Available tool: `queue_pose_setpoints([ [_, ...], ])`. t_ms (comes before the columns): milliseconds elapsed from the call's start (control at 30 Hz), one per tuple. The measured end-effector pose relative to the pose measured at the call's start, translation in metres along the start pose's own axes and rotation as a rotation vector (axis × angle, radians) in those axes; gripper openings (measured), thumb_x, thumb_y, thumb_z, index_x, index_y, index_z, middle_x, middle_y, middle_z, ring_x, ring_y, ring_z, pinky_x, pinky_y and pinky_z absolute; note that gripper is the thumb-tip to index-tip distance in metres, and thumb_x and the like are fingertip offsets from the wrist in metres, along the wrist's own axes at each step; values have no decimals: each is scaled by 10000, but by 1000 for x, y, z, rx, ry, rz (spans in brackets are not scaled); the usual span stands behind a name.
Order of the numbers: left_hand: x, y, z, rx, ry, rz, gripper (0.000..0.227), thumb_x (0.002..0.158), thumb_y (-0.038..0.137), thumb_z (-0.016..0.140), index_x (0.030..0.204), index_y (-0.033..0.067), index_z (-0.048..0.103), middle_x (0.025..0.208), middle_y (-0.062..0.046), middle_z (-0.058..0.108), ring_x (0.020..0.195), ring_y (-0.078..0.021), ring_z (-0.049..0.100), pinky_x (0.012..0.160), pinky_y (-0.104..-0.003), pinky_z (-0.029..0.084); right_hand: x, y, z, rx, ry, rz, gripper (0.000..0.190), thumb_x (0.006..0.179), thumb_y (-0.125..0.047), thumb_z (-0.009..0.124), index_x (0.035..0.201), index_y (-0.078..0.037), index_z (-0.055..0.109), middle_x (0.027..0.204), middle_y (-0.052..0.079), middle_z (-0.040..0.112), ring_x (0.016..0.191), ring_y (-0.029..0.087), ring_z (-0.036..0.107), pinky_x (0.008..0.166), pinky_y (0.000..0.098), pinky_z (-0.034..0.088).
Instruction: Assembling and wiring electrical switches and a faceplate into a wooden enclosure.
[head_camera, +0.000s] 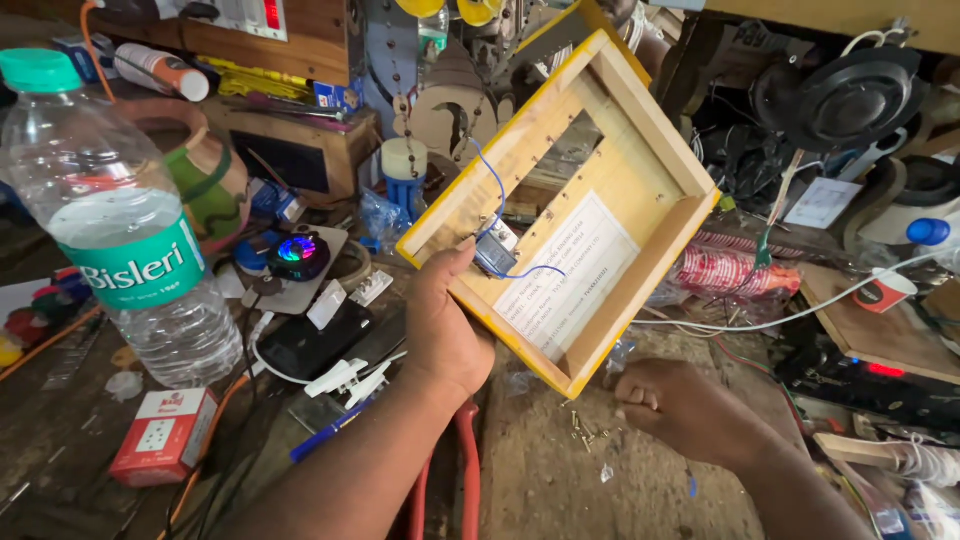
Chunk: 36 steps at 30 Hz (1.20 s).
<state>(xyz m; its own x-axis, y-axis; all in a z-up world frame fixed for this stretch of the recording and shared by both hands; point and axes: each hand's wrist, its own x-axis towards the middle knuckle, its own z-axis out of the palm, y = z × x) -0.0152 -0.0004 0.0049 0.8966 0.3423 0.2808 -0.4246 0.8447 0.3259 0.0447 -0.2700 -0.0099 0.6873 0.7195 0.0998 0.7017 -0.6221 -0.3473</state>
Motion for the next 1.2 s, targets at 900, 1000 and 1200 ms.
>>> queue_pose_setpoints([
  [900,-66,-49,37,152,-89,-269,481,890,153,658,1344,13,584,1196,-67,669,1107,-168,621,994,-364,476,-21,-76,-16,-10,690,-12,309,721,-96,736,1029,-84,719,1001,73,719,859,266,669,833,407,505],
  [1000,-69,-51,37,113,-72,-303,498,887,163,654,1356,17,575,1200,-77,673,1094,-174,629,981,-370,481,-22,-72,-12,-41,705,-29,248,716,-101,767,957,-93,710,980,54,709,842,254,655,819,403,494],
  [1200,-70,-48,41,170,-98,-187,509,884,136,662,1365,5,558,1195,-92,663,1089,-186,625,979,-384,485,-21,-78,-17,59,698,49,325,685,-81,763,1008,-86,724,962,36,700,769,212,641,799,377,507],
])
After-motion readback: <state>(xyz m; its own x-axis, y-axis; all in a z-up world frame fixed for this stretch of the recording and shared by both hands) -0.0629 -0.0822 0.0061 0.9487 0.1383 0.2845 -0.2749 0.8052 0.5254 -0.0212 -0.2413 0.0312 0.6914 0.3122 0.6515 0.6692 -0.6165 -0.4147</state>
